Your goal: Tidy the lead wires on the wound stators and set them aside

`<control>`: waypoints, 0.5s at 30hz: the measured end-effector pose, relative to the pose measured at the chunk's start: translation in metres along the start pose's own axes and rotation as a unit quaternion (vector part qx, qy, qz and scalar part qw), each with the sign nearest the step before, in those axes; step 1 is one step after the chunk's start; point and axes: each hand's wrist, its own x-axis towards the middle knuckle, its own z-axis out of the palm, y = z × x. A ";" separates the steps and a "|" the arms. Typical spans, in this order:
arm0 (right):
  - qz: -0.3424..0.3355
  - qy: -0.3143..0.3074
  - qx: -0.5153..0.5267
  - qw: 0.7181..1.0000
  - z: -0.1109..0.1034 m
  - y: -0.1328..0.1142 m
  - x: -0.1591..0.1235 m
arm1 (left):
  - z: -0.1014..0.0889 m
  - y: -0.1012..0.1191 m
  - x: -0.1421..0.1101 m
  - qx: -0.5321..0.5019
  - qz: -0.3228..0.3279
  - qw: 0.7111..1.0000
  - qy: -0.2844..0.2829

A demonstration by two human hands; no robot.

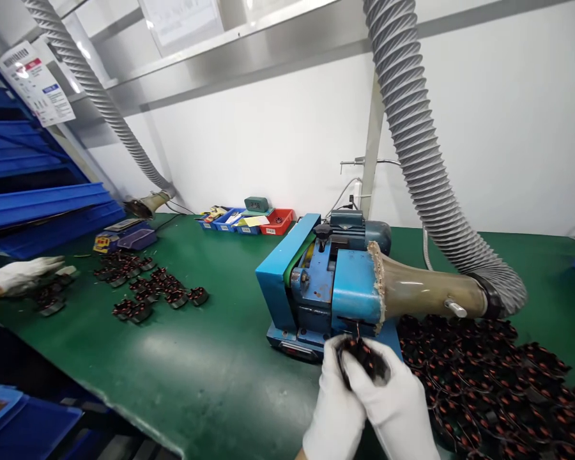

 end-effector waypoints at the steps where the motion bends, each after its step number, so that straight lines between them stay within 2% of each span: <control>1: -0.004 0.007 -0.012 1.000 0.000 0.004 -0.004 | -0.003 -0.003 -0.003 0.013 -0.005 1.000 0.002; 6: -0.003 -0.002 -0.002 1.000 0.004 0.006 -0.003 | -0.007 -0.010 0.000 0.000 0.028 0.999 -0.025; 11: 0.006 -0.034 0.056 0.998 0.005 -0.010 0.016 | 0.006 0.002 0.015 -0.027 0.048 0.998 -0.032; 15: 0.007 -0.022 0.078 0.997 0.004 -0.011 0.021 | 0.013 0.014 0.018 -0.045 0.052 0.997 -0.039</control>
